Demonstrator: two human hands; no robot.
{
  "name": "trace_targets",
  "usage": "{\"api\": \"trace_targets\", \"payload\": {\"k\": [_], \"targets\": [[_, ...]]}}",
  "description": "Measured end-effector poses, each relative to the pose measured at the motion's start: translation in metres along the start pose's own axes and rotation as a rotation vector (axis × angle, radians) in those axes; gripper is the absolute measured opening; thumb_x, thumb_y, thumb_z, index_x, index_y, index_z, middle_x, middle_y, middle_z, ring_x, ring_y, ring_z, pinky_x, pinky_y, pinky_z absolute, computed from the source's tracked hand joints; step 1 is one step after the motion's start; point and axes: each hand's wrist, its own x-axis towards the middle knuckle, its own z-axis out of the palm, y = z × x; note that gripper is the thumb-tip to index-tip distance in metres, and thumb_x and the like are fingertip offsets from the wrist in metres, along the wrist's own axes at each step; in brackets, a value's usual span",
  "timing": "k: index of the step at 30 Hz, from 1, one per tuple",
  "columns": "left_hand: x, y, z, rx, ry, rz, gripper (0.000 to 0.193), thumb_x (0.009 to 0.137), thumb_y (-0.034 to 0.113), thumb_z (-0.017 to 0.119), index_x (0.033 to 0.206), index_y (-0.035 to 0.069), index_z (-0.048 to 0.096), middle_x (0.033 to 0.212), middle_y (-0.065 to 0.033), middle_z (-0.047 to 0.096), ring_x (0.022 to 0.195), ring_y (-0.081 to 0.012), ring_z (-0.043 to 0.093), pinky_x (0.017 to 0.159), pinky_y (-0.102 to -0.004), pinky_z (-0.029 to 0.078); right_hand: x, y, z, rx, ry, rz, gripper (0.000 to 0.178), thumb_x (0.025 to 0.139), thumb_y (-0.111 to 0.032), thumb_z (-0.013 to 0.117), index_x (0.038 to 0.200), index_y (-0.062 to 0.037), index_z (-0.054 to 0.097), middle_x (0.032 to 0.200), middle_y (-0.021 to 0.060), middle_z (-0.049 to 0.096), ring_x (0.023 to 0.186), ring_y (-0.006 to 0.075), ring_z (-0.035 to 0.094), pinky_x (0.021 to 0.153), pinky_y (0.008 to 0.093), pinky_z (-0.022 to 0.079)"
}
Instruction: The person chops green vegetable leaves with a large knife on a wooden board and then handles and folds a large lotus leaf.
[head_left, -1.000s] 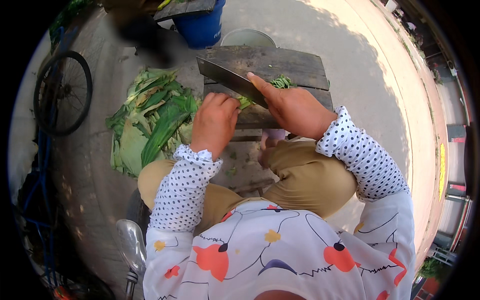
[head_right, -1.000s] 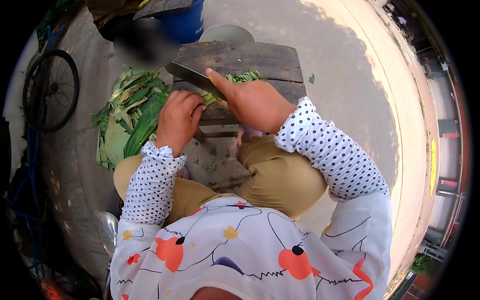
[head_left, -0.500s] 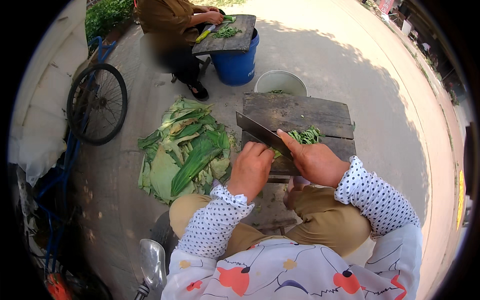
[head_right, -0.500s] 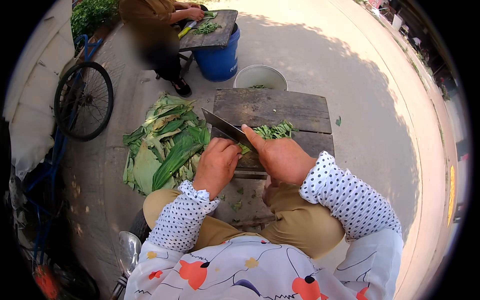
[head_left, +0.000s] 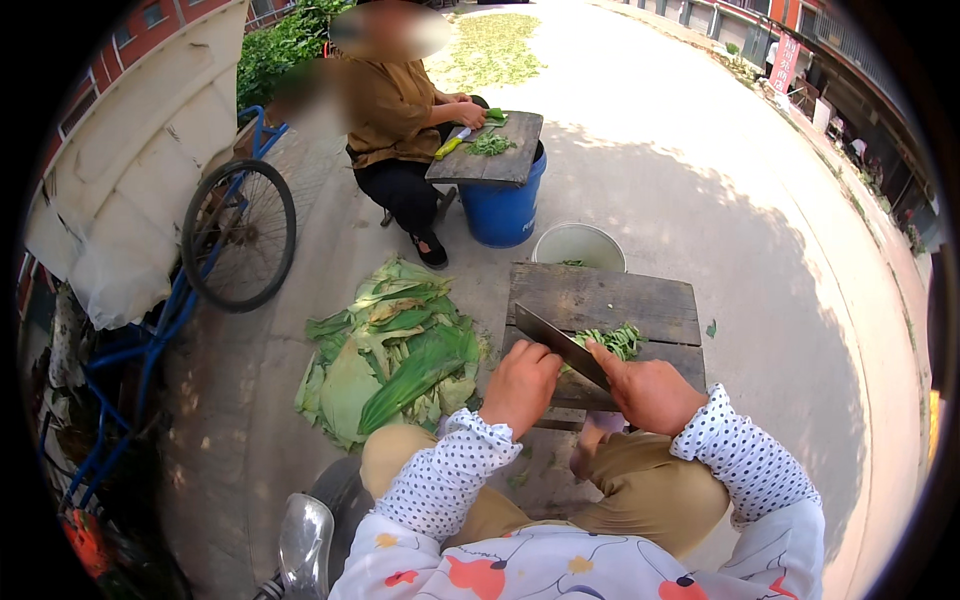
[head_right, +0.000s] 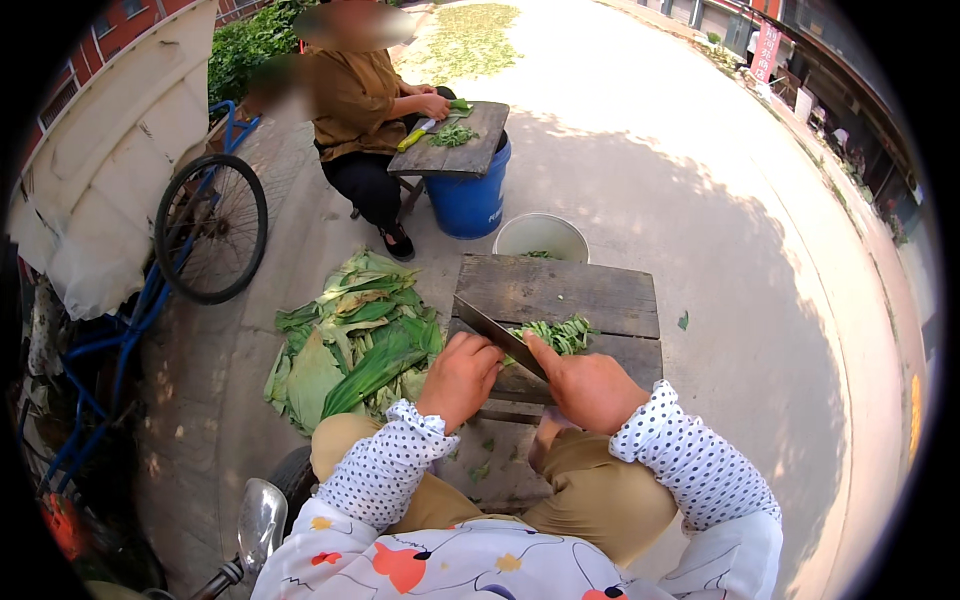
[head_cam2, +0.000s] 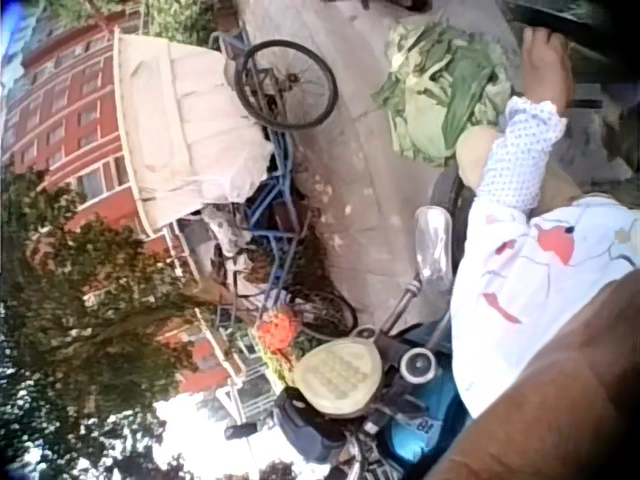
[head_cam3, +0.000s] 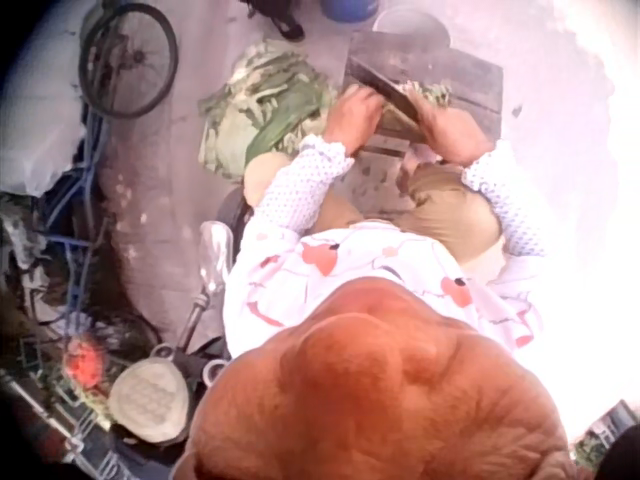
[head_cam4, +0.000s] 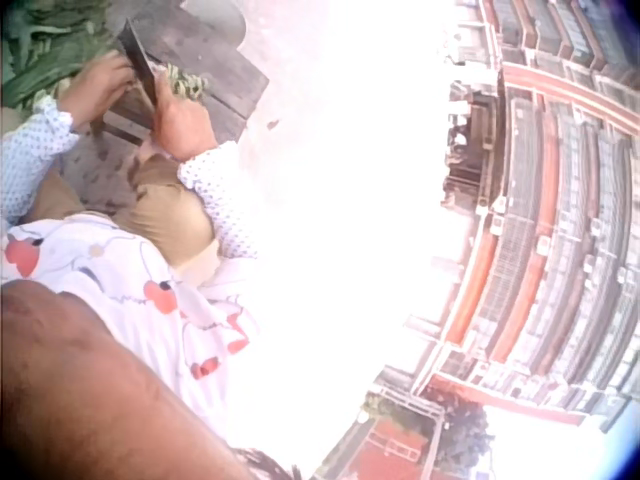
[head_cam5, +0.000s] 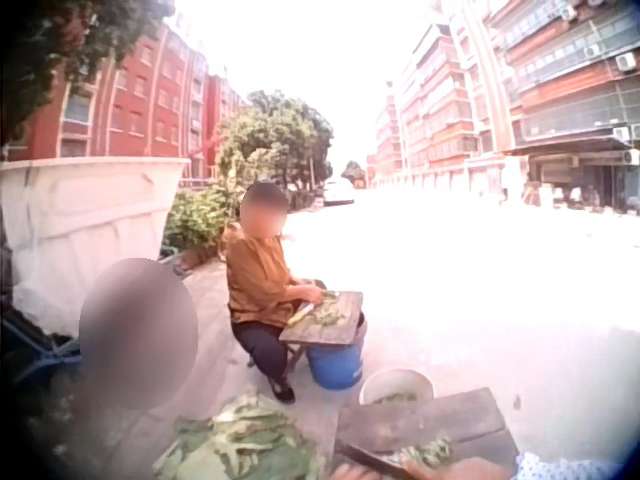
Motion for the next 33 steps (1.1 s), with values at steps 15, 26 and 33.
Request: {"api": "trace_targets", "payload": {"k": [15, 26, 33], "targets": [[-0.004, 0.001, 0.001, -0.008, -0.006, -0.003, 0.017, 0.083, 0.004, 0.076, 0.1, 0.003, 0.072, 0.105, -0.0107, 0.07, 0.101, -0.0329, 0.064, 0.086, -0.0427, 0.056, 0.036, 0.004, 0.023, -0.036, 0.029, -0.1, 0.084, 0.088, -0.005, 0.064, 0.163, 0.0043, 0.027, 0.082, 0.0196, 0.071, 0.065, 0.0374, 0.069, 0.059, 0.0474, 0.054], [-0.001, 0.003, 0.0, -0.001, 0.042, 0.029, 0.017, 0.083, 0.005, 0.075, 0.1, 0.005, 0.071, 0.102, -0.0104, 0.068, 0.1, -0.0333, 0.063, 0.086, -0.0431, 0.056, 0.006, -0.012, 0.0, -0.021, 0.01, 0.025, 0.076, 0.089, -0.005, 0.061, 0.16, 0.0013, 0.034, 0.078, 0.0223, 0.07, 0.068, 0.0414, 0.069, 0.061, 0.0511, 0.054], [0.001, 0.011, -0.012, -0.016, 0.029, 0.021, 0.02, 0.084, 0.006, 0.077, 0.103, 0.004, 0.072, 0.107, -0.012, 0.067, 0.103, -0.0341, 0.063, 0.09, -0.0431, 0.054, 0.004, 0.0, 0.005, 0.026, -0.003, 0.007, 0.082, 0.085, -0.005, 0.065, 0.16, 0.0016, 0.033, 0.076, 0.0215, 0.07, 0.066, 0.0418, 0.068, 0.059, 0.0514, 0.053]]}}
